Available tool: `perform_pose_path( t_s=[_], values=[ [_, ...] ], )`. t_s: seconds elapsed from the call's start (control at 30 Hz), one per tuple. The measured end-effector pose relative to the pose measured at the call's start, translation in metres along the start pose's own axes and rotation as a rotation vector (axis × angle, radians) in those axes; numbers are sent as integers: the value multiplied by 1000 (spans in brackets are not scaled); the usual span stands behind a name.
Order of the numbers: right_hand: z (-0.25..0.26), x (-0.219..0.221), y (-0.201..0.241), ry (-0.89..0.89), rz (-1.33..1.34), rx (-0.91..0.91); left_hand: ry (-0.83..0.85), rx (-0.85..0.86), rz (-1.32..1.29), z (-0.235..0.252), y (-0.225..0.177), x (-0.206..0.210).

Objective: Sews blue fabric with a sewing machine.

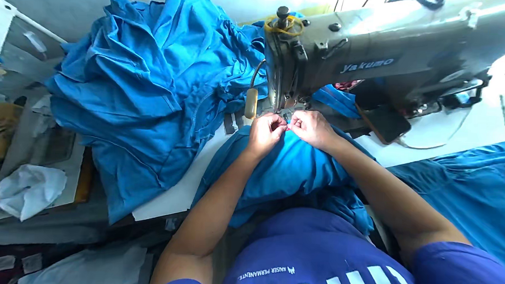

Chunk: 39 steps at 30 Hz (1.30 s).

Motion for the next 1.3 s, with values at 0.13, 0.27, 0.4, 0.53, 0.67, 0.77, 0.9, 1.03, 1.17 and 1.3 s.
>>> perform_pose_path(
  t_s=[0.13,0.27,0.4,0.53,0.67,0.77,0.9,1.03,1.17,1.3],
  values=[
    [-5,-8,2,22,61,58,9,-16,74,1,-3,2],
    [-32,-27,7,-69,89,95,-2,-80,96,1,-7,4],
    [-69,-40,7,-145,112,139,53,-144,131,4,-12,5],
    [-88,-42,1,-198,154,173,108,-230,183,7,-17,6],
    [-86,-35,8,-240,153,135,124,-272,193,7,-22,8],
    [-69,-24,18,-230,110,84,57,-179,46,5,-8,8],
    [-40,-2,23,-208,213,57,18,-40,-276,5,9,4],
    [-25,17,14,-314,440,-6,30,-61,-504,2,7,-3],
    [-26,18,12,-316,551,-52,58,85,-566,0,9,-7],
    [-27,19,12,-306,514,-74,106,199,-347,-4,4,-13]
  ],
)
Point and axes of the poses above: each hand's wrist, its own z-axis towards the middle knuckle, its own x-axis out of the palm, y = z × x, the point moved 5 cm from there along z, towards the middle knuckle, and after that the axes turned 6 degrees about y, right-handed, at the moved point
